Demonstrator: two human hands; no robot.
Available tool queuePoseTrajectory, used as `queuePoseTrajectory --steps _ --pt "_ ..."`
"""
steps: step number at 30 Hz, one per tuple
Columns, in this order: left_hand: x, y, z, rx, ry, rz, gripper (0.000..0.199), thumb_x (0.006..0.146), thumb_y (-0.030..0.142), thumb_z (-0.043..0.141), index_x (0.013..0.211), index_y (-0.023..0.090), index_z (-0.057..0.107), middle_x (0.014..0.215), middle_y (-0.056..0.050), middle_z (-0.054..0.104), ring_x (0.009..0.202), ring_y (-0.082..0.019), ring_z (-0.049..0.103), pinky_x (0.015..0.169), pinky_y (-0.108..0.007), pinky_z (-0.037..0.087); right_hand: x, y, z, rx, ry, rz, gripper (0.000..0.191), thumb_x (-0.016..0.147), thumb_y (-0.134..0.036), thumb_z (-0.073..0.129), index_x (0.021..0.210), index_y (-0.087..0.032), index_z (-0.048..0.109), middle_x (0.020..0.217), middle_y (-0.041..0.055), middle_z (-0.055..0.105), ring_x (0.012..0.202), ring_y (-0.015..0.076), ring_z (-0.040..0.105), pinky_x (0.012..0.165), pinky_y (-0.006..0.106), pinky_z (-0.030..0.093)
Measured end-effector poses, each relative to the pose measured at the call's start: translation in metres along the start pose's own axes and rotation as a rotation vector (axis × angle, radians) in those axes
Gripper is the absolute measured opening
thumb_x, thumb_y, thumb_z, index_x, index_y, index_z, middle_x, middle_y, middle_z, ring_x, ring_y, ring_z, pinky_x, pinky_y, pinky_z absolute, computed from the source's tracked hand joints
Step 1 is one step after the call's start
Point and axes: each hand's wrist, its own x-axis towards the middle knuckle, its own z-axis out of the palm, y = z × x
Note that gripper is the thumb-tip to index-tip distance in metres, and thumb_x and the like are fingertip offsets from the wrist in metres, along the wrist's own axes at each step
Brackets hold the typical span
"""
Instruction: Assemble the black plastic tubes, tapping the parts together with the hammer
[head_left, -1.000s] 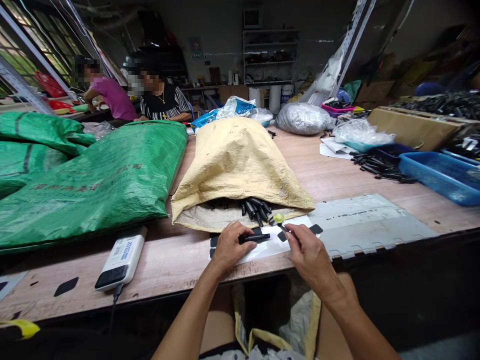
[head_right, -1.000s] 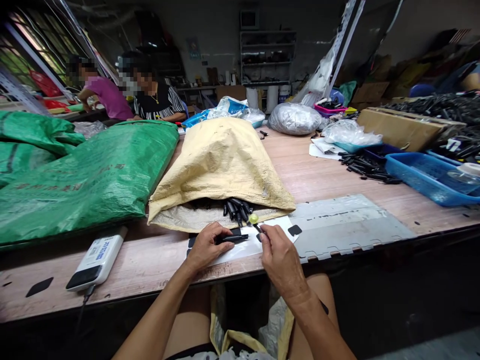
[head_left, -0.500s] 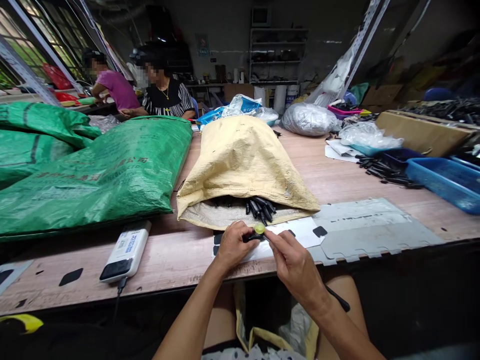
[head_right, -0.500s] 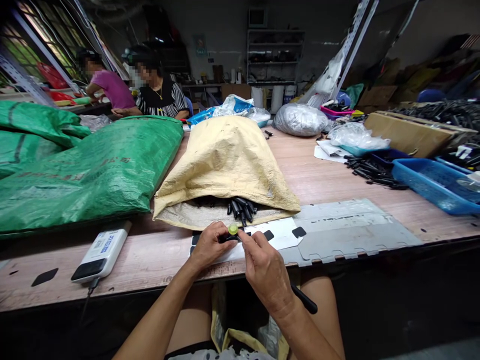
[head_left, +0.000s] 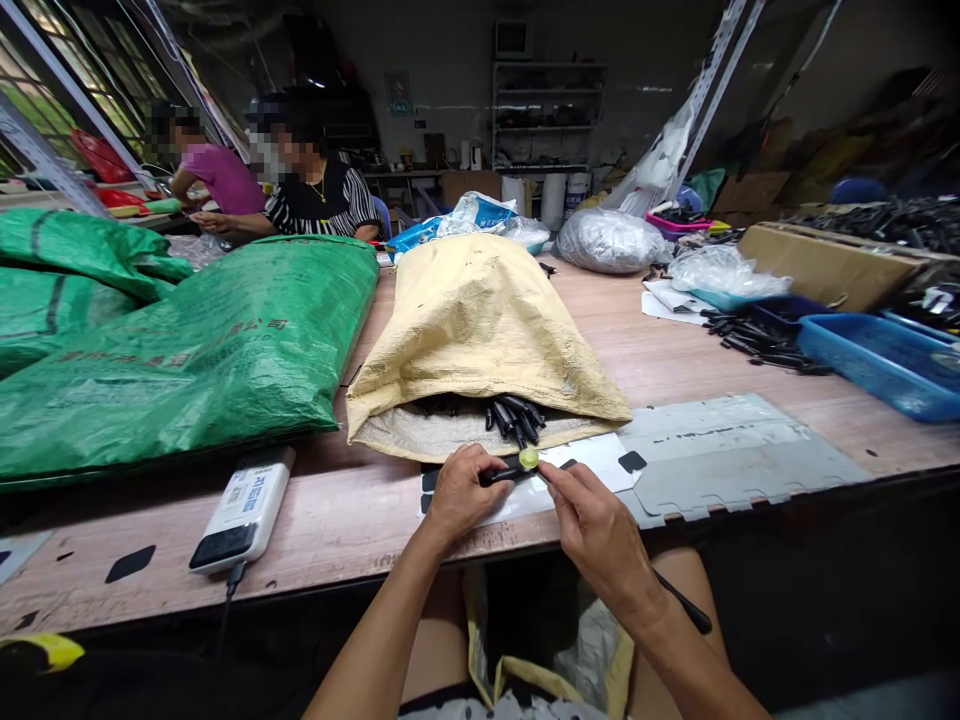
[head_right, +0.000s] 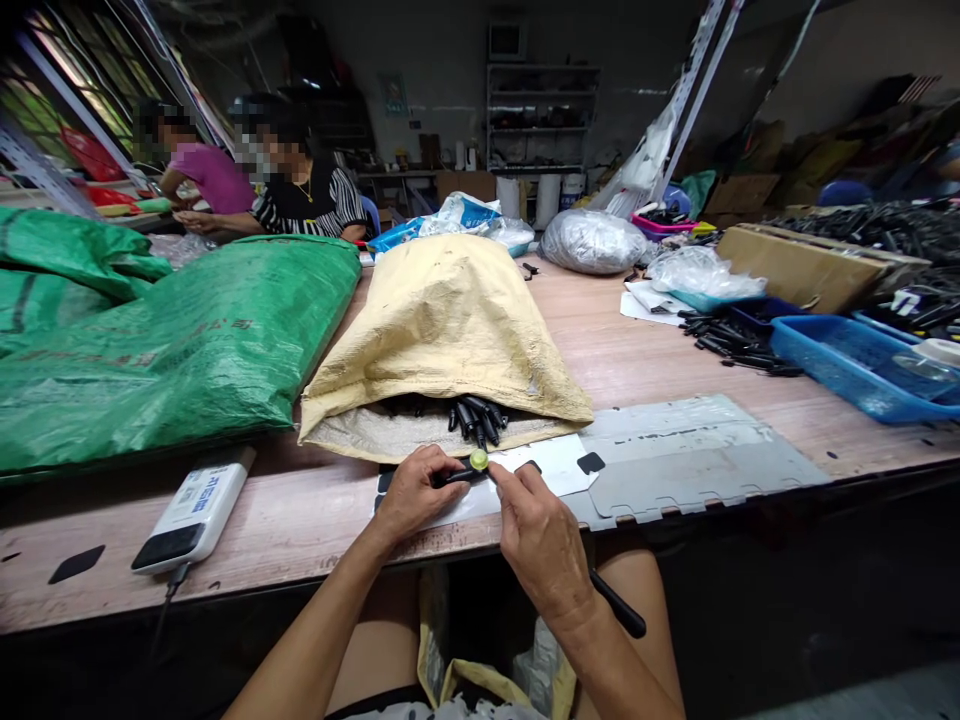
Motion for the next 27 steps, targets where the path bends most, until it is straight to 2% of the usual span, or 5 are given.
queuePoseTrajectory --steps 6,10,13,20,27 --pt "-0.001 0.000 -0.001 0.018 -0.004 0.019 0.013 0.072 0.016 0.074 0.084 0.020 0.068 0.081 0.000 0.063 0.083 -0.019 0.056 0.077 -0.031 0.042 0.014 0.025 -0.016 -0.104 0.166 0.115 0.035 0.098 -0.025 0.048 0.128 -0.027 0.066 0.102 0.0045 0.067 0.091 0.0179 0.064 0.076 0.027 0.046" --pt "-0.001 0.000 -0.002 0.015 -0.018 0.027 0.015 0.073 0.017 0.071 0.086 0.021 0.065 0.084 0.000 0.062 0.083 -0.019 0.055 0.077 -0.032 0.042 0.020 0.054 -0.015 -0.275 0.160 0.213 0.029 0.094 -0.023 0.053 0.117 -0.026 0.070 0.099 0.0031 0.067 0.084 0.0172 0.061 0.070 0.029 0.041" --pt "-0.001 0.000 -0.003 0.017 -0.028 0.023 0.015 0.074 0.017 0.069 0.087 0.021 0.064 0.083 0.000 0.061 0.081 -0.019 0.055 0.077 -0.032 0.042 0.020 0.069 -0.008 -0.362 0.147 0.197 0.028 0.093 -0.021 0.054 0.114 -0.024 0.071 0.095 0.0042 0.066 0.085 0.0188 0.056 0.073 0.031 0.039" --pt "-0.001 -0.002 -0.002 0.000 -0.022 0.021 0.015 0.074 0.017 0.068 0.087 0.021 0.063 0.086 -0.001 0.062 0.083 -0.020 0.056 0.078 -0.031 0.043 0.019 0.067 0.001 -0.468 0.179 0.181 0.027 0.091 -0.019 0.055 0.114 -0.024 0.069 0.092 0.0054 0.063 0.087 0.0209 0.051 0.072 0.033 0.030" --pt "-0.002 -0.001 -0.002 0.025 -0.030 0.044 0.015 0.075 0.018 0.069 0.088 0.021 0.064 0.085 0.000 0.062 0.083 -0.019 0.055 0.078 -0.032 0.042 0.019 0.062 0.004 -0.522 0.192 0.178 0.029 0.093 -0.019 0.051 0.118 -0.022 0.066 0.094 0.0065 0.060 0.089 0.0220 0.050 0.073 0.033 0.030"
